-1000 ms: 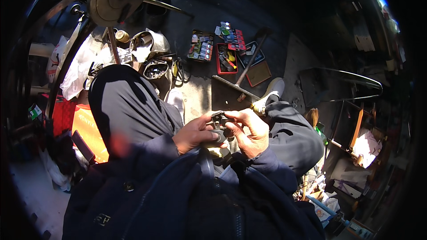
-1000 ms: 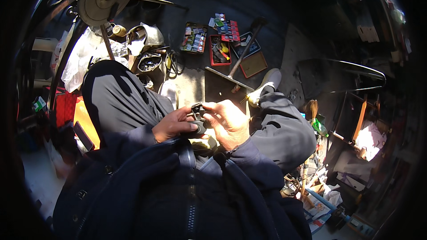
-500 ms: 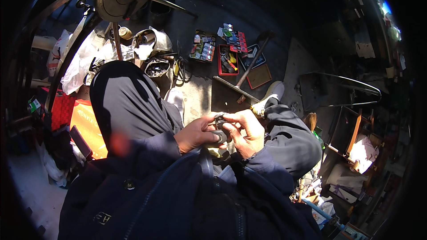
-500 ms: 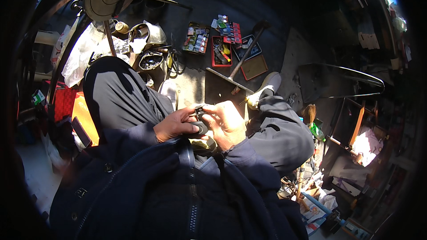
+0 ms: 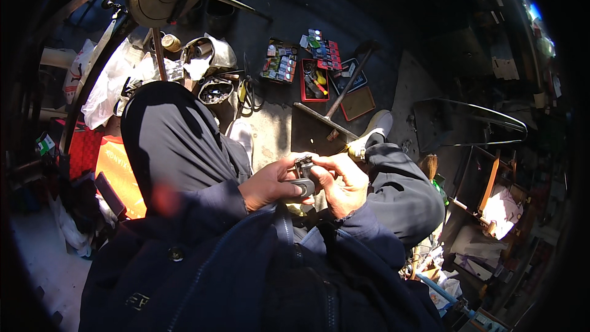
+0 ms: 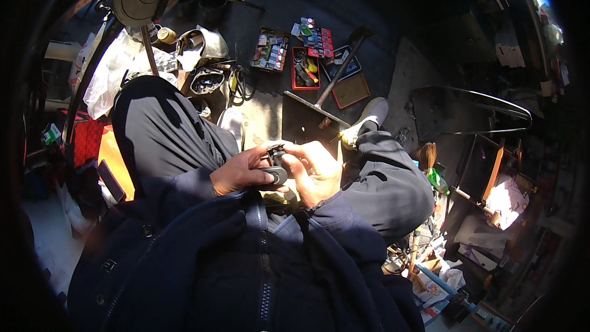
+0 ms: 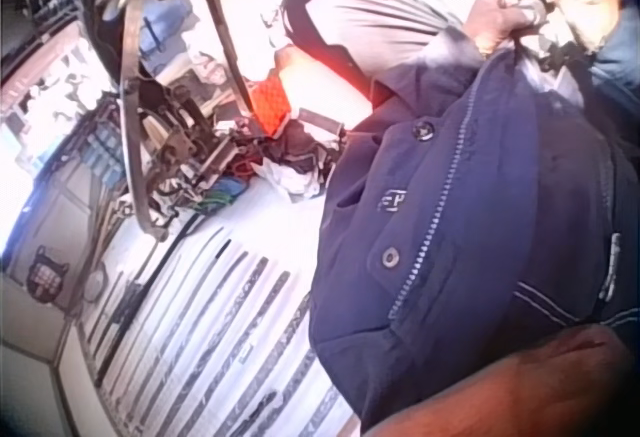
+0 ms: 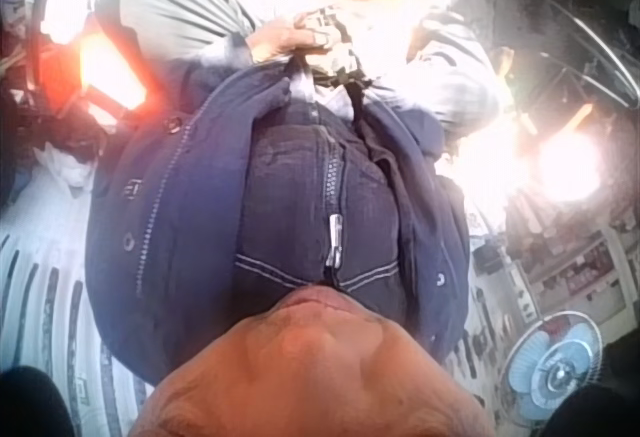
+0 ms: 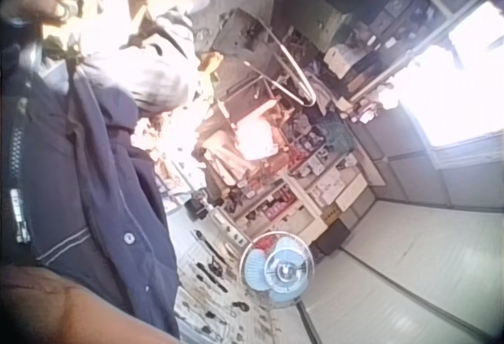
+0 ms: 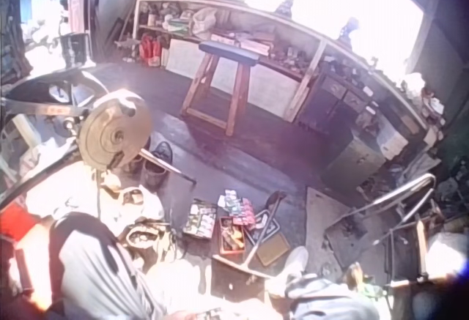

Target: The person sits on the floor and uses pliers to manipulate a small mechanical part. They repeatedly open and close the pliers to adjust or remove components from the part.

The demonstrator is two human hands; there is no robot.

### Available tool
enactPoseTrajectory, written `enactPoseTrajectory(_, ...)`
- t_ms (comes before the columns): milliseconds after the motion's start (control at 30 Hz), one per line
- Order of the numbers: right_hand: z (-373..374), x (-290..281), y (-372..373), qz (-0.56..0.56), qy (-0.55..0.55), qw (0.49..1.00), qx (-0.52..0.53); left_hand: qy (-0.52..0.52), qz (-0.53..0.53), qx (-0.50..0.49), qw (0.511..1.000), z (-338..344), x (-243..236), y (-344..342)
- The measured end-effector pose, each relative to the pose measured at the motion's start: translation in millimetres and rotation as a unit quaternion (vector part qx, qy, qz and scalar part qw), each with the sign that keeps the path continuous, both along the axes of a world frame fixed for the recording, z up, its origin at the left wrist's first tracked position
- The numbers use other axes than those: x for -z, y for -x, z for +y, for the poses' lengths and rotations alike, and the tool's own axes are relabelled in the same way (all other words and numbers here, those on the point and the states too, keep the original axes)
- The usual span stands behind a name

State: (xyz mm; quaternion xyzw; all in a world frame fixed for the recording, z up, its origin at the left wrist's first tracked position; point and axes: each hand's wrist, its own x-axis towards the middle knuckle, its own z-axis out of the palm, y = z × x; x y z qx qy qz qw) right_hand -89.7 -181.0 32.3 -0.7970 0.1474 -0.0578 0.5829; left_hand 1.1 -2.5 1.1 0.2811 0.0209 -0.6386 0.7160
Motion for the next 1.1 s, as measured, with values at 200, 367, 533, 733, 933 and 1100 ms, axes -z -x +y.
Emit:
enactPoseTrajectory(200,-4,6,5,0.001,0.067,0.998,-0.007,0.006,-0.012,0.018,1.000,1,6,2)
enactPoseTrajectory(367,-4,13,9,0.011,-0.021,1.000,0.009,0.023,-0.040,0.020,0.999,0,8,2)
enactPoseTrajectory(533,-3,9,9,0.099,-0.127,0.986,0.043,0.023,-0.059,0.026,0.998,0,4,1)
enactPoseTrajectory(733,-6,1,9,0.129,-0.167,0.976,0.058,0.020,-0.090,0.044,0.995,-1,7,1)
enactPoseTrajectory(933,-6,18,13,0.096,-0.203,0.964,0.139,-0.041,-0.050,0.053,0.996,-3,7,5)
enactPoseTrajectory(1100,-12,27,15,0.091,-0.222,0.956,0.166,-0.025,-0.092,0.030,0.995,-5,3,4)
